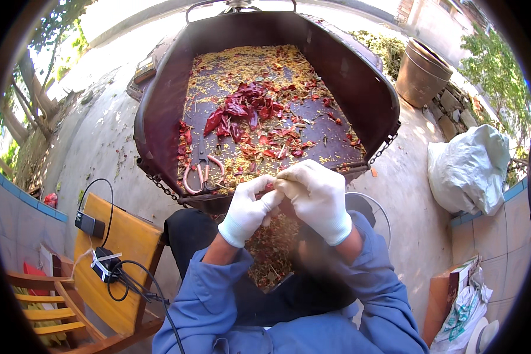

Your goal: The person cleans dried red peppers by hand and with shears, removing the stems and seeds and placing the cleaned peppers into a glass bowl.

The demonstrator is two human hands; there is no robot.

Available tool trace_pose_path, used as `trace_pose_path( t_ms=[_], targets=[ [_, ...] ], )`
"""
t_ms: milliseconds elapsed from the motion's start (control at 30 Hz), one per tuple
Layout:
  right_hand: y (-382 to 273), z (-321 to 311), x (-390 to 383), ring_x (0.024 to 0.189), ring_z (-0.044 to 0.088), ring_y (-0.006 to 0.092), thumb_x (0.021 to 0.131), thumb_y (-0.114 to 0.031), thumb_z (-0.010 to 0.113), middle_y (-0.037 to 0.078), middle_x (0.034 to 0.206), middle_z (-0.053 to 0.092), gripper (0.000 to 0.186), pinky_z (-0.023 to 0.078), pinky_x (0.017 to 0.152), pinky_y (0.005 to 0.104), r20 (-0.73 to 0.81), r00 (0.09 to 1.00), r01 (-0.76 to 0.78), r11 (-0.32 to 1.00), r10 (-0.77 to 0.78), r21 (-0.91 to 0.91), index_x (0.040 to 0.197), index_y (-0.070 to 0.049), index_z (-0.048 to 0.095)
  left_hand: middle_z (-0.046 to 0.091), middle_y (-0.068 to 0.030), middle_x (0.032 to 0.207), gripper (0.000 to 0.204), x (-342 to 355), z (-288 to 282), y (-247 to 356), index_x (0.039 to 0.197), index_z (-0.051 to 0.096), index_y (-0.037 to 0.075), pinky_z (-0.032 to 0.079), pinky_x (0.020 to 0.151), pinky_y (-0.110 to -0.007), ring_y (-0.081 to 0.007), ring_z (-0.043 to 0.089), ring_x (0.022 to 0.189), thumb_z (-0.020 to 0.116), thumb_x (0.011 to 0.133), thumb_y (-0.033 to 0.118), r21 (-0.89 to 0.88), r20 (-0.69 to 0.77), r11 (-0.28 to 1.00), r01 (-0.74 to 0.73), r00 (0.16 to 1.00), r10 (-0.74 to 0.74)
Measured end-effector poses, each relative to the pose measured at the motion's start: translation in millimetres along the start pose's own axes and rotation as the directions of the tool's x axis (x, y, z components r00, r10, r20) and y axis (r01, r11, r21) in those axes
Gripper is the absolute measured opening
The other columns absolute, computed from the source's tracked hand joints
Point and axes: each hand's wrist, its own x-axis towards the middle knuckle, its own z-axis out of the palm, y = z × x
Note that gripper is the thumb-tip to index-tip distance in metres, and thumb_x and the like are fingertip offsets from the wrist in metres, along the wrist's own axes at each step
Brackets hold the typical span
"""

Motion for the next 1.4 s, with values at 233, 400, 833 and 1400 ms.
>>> trace_pose_path(
  t_ms=[233, 400, 833, 1400],
  targets=[
    [-30, -55, -23, 0.062, 0.064, 0.0103, 0.086, -0.006, 0.073, 0.007, 0.074, 0.070, 0.013, 0.051, 0.057, 0.0252, -0.079, 0.873, -0.421, 0.826, 0.481, 0.375, 0.097, 0.000, 0.072, 0.062, -0.0021, 0.071, 0.020, -7, 59, 22, 0.099, 0.065, 0.001, 0.041, 0.048, -0.020, -0.0066, 0.053, 0.052, 0.069, 0.091, 0.019, 0.016, 0.071, 0.980, -0.196, 0.978, 0.195],
    [-20, -87, -51, 0.045, 0.042, 0.0039, 0.099, -0.019, 0.061, 0.000, 0.066, 0.058, 0.020, 0.033, 0.043, 0.0196, 0.196, 0.635, -0.474, 0.177, 0.748, 0.863, 0.102, 0.000, 0.066, 0.059, -0.0007, 0.076, 0.010, -5, 97, 21, 0.092, 0.067, 0.000, 0.042, 0.049, -0.021, -0.0056, 0.054, 0.057, 0.069, 0.090, 0.009, 0.176, 0.151, 0.894, -0.413, 0.908, 0.390],
    [41, -183, -171, 0.069, 0.066, 0.0099, 0.097, -0.015, 0.064, 0.005, 0.087, 0.069, 0.012, 0.055, 0.057, 0.0209, -0.457, 0.342, -0.283, 0.554, 0.821, 0.783, 0.102, -0.004, 0.068, 0.064, -0.0064, 0.107, 0.031, 18, 176, -32, 0.119, 0.064, 0.003, 0.050, 0.074, -0.025, -0.0119, 0.061, 0.083, 0.068, 0.092, 0.019, 0.291, 0.263, 0.864, -0.411, 0.903, 0.341],
    [45, -143, -153, 0.084, 0.065, 0.0107, 0.095, -0.005, 0.058, 0.008, 0.095, 0.070, 0.023, 0.054, 0.073, 0.0237, 0.046, 0.490, -0.845, 0.461, 0.871, 0.271, 0.113, 0.003, 0.068, 0.072, -0.0096, 0.094, 0.031, 18, 58, 21, 0.110, 0.069, -0.004, 0.055, 0.082, -0.030, -0.0159, 0.068, 0.084, 0.055, 0.102, 0.023, 0.034, -0.148, 0.950, -0.309, 0.939, 0.311]
  ],
)
